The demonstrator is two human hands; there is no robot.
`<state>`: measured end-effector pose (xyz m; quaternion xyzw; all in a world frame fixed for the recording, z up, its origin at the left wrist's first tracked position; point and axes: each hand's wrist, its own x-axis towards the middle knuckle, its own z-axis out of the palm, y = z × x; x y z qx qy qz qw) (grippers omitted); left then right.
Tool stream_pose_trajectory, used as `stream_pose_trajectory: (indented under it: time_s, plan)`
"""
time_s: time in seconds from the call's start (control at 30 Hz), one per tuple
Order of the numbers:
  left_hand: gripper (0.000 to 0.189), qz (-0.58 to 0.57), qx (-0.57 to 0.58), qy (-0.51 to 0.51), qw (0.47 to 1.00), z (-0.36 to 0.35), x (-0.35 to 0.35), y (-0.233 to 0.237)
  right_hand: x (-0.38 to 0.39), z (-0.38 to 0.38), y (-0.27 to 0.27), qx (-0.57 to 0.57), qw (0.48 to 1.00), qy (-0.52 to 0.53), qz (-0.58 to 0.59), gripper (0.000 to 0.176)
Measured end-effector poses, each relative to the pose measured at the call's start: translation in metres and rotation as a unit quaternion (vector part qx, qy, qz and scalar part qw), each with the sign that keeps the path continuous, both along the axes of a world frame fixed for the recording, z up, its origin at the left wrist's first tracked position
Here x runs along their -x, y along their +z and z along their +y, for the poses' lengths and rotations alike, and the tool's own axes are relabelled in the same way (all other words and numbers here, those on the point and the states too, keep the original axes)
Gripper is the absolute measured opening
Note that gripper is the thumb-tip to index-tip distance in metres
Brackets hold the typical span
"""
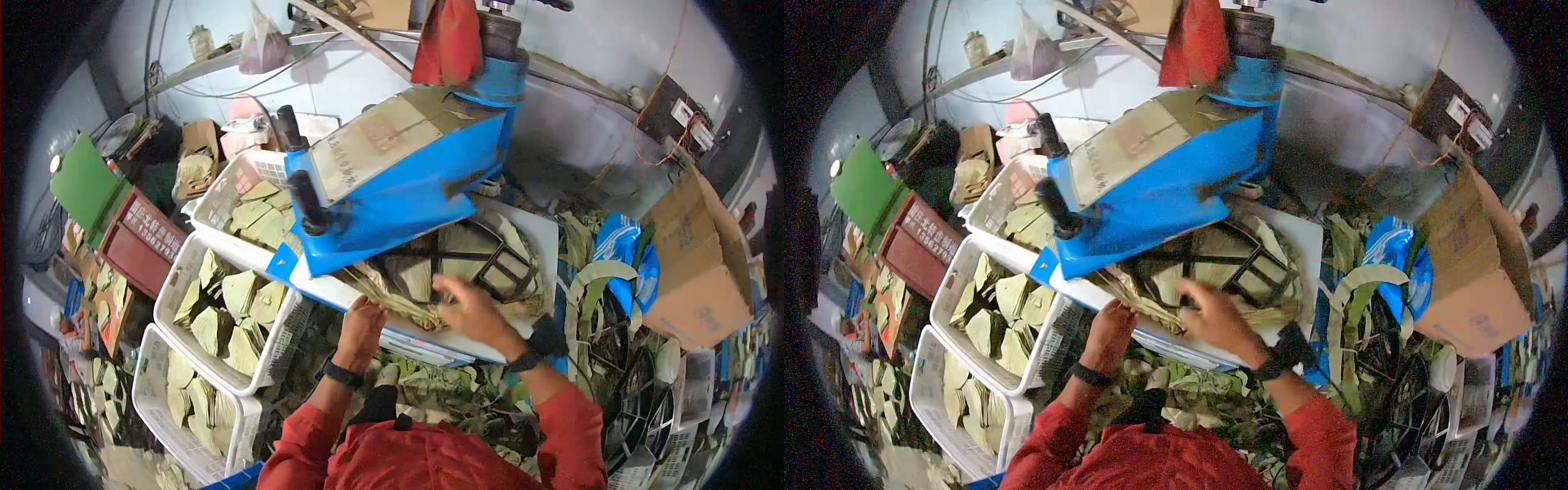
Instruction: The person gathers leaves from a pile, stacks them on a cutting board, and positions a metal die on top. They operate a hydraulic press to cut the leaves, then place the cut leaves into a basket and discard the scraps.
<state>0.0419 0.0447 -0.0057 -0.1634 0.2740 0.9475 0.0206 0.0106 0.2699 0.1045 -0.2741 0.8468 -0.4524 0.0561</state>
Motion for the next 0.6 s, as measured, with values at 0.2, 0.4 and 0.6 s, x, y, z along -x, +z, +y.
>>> stream_pose_trajectory:
  time_s: [0.2,0.4,0.6]
  plan:
    - [0.006,0.127,0.583,-0.252,0.762,-0.014,0.015,0.031,-0.010,-0.045,-0.005,-0.280,0.960,0.014,0.030,0.067]
    - [0.010,-0.061,0.170,-0.264,0.947,-0.001,0.010,0.061,0.001,-0.070,-0.028,-0.398,0.909,0.018,0.126,0.053]
    - [0.029,0.059,0.297,-0.437,0.847,-0.028,0.025,0.072,0.030,-0.044,-0.012,-0.237,0.970,-0.050,-0.003,0.027]
